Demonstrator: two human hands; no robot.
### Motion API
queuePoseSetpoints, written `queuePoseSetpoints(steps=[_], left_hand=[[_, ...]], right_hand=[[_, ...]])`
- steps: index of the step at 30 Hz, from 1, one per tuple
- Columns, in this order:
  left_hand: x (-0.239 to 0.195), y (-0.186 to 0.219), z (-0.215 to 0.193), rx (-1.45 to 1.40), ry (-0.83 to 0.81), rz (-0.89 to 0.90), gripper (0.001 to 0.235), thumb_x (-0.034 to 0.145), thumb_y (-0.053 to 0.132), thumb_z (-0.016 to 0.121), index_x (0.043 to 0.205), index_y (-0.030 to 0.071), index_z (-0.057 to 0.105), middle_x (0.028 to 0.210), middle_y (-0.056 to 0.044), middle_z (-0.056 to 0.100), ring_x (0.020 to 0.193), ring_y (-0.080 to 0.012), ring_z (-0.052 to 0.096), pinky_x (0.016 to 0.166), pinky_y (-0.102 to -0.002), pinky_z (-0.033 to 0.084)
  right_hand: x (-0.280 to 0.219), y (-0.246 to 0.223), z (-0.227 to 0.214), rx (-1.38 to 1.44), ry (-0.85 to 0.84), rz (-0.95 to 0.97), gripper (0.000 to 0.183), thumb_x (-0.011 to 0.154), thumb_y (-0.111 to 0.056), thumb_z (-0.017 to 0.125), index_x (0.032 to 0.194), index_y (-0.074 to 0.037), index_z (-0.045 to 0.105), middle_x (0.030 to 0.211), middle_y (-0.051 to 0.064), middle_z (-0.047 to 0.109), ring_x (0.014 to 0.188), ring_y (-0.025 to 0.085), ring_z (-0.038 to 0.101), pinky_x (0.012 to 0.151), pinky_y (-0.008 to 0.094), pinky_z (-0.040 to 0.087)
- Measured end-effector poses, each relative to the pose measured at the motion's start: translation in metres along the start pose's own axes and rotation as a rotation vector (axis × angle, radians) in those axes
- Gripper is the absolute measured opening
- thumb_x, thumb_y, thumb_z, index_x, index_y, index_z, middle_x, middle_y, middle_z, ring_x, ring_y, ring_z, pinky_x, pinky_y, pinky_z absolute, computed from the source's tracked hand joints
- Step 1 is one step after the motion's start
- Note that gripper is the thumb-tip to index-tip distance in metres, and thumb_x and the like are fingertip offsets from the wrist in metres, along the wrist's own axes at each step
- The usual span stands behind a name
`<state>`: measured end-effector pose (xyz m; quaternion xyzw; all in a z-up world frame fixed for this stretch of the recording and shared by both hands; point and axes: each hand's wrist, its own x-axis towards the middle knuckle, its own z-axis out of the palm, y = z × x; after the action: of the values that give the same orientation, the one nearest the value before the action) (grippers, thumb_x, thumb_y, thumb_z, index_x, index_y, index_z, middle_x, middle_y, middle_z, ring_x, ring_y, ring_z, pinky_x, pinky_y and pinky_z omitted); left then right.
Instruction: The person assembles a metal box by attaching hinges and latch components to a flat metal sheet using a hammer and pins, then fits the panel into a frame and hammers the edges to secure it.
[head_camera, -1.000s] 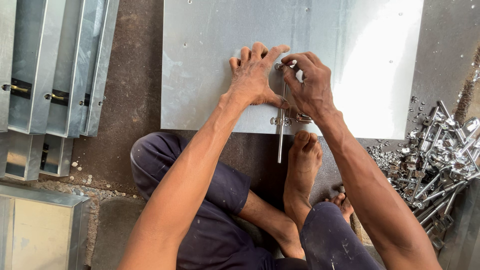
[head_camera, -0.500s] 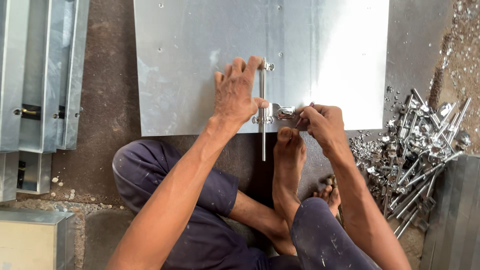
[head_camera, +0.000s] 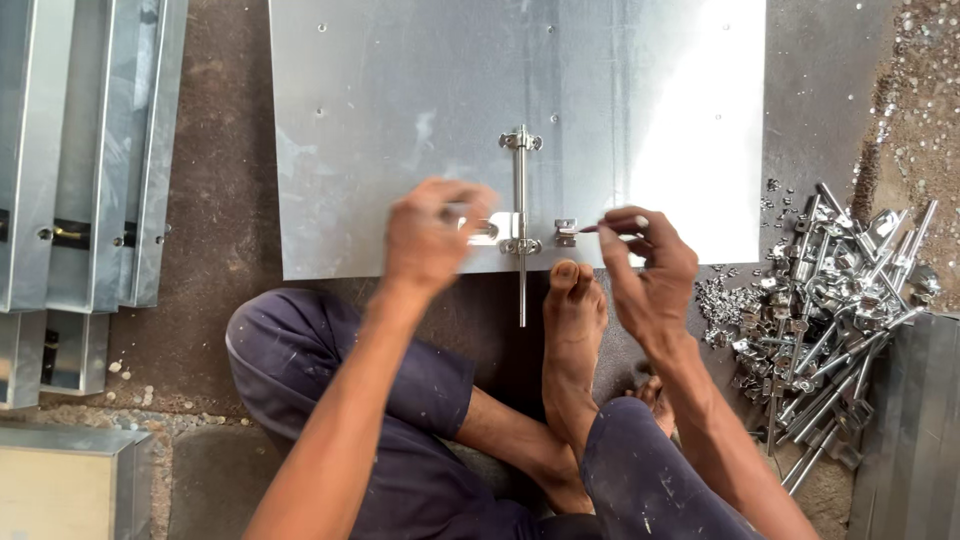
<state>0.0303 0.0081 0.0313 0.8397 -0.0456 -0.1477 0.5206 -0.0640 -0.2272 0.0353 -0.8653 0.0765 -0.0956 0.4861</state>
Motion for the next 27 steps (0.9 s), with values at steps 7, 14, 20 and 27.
queuePoseSetpoints(steps=[7,14,20,27], left_hand=[[0.003,-0.011,0.062,0.325,-0.077,0.554,0.034,0.077,0.033,0.086,0.109,0.023,0.081,0.127,-0.002,0.06,0.127,-0.024,0.047,0.115,-0.042,0.033],[0.004,-0.015,0.071,0.382,-0.077,0.461,0.031,0.071,0.033,0.089,0.101,0.028,0.082,0.126,0.001,0.059,0.125,-0.0249,0.043,0.109,-0.044,0.032],[0.006,-0.018,0.075,0.371,-0.055,0.447,0.03,0.069,0.036,0.09,0.098,0.03,0.083,0.125,0.003,0.059,0.125,-0.0236,0.043,0.111,-0.044,0.032],[0.007,-0.022,0.077,0.361,-0.054,0.452,0.031,0.069,0.038,0.091,0.098,0.03,0.082,0.123,0.003,0.06,0.124,-0.0237,0.044,0.112,-0.044,0.031]], right_hand=[[-0.026,0.033,0.015,-0.2,0.079,-0.215,0.013,0.101,-0.004,0.068,0.113,-0.002,0.066,0.101,0.013,0.073,0.085,0.019,0.074,0.07,0.028,0.063],[-0.028,0.01,0.018,-0.216,0.029,-0.194,0.021,0.097,-0.001,0.071,0.117,-0.003,0.068,0.11,0.012,0.071,0.089,0.019,0.071,0.075,0.03,0.059],[-0.026,0.015,0.016,-0.257,-0.011,-0.217,0.021,0.098,-0.004,0.071,0.118,-0.004,0.068,0.109,0.01,0.071,0.093,0.02,0.071,0.077,0.03,0.06],[-0.022,0.034,0.016,-0.283,0.055,-0.271,0.015,0.102,-0.008,0.069,0.116,-0.003,0.066,0.105,0.01,0.07,0.091,0.019,0.07,0.072,0.028,0.062]])
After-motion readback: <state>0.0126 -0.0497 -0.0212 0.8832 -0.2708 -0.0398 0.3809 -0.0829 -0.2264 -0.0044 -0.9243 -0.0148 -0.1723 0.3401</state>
